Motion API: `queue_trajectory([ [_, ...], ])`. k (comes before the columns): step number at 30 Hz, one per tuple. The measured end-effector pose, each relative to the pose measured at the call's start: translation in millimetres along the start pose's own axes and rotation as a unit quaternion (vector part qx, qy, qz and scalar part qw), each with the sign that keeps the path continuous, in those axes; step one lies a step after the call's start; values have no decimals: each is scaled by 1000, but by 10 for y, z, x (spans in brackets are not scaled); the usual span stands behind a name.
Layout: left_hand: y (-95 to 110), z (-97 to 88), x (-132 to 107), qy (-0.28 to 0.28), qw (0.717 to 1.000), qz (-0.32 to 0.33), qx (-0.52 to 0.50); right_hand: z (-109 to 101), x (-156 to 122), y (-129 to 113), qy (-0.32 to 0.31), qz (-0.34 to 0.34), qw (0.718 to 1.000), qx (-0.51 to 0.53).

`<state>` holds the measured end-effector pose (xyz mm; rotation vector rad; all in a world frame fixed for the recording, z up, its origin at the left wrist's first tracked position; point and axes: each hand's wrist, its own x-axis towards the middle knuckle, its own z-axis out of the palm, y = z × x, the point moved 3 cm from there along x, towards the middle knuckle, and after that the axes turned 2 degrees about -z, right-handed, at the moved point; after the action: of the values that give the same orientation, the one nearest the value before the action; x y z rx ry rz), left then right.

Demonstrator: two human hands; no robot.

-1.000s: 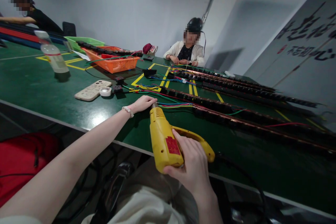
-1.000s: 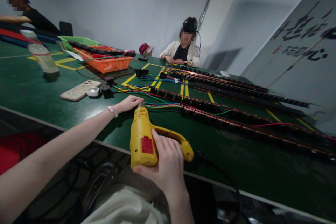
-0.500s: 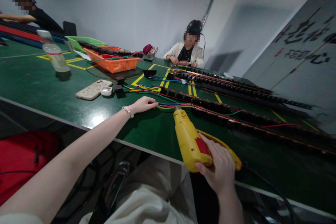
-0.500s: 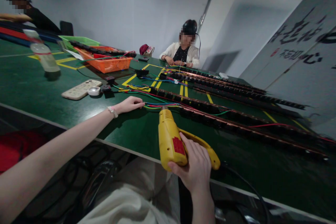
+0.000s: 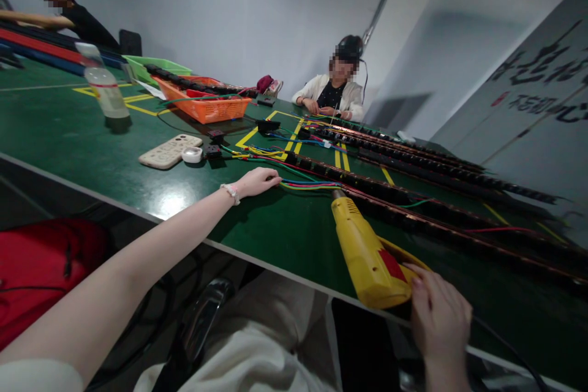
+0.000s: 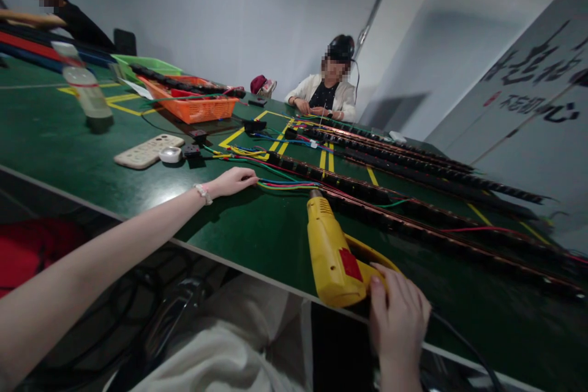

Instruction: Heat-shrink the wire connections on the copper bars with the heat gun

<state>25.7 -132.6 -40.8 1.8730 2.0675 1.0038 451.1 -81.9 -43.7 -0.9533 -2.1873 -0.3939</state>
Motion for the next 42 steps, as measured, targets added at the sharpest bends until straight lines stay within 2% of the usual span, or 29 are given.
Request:
queue_trajectory([
  [2, 10, 3, 5, 7, 1000, -19, 1, -6, 34, -52, 0, 10, 1000, -25],
  [6, 22, 21, 24, 9, 998, -61, 18, -57, 75, -292, 3, -10, 999, -49],
  [10, 27, 28, 33, 9, 997, -68, 20, -78, 46, -622, -23, -34, 998, -50],
  [15, 29, 19, 31, 9, 996, -73, 41, -73, 11, -997, -14, -31, 999, -38],
  [27, -26, 24, 70, 40, 998, -49, 26, 52, 87, -1569, -22, -32, 994, 106],
  [33, -74, 14, 105, 40, 998, -43, -2, 95, 209, -1541, -38, -40, 987, 151],
  [37, -66, 7, 88, 33, 999, -25, 2, 89, 284, -1366, -45, -38, 989, 139],
  [42, -59, 0, 69, 4, 1000, -13, -6, 52, 228, -1057, 2, -29, 994, 107],
])
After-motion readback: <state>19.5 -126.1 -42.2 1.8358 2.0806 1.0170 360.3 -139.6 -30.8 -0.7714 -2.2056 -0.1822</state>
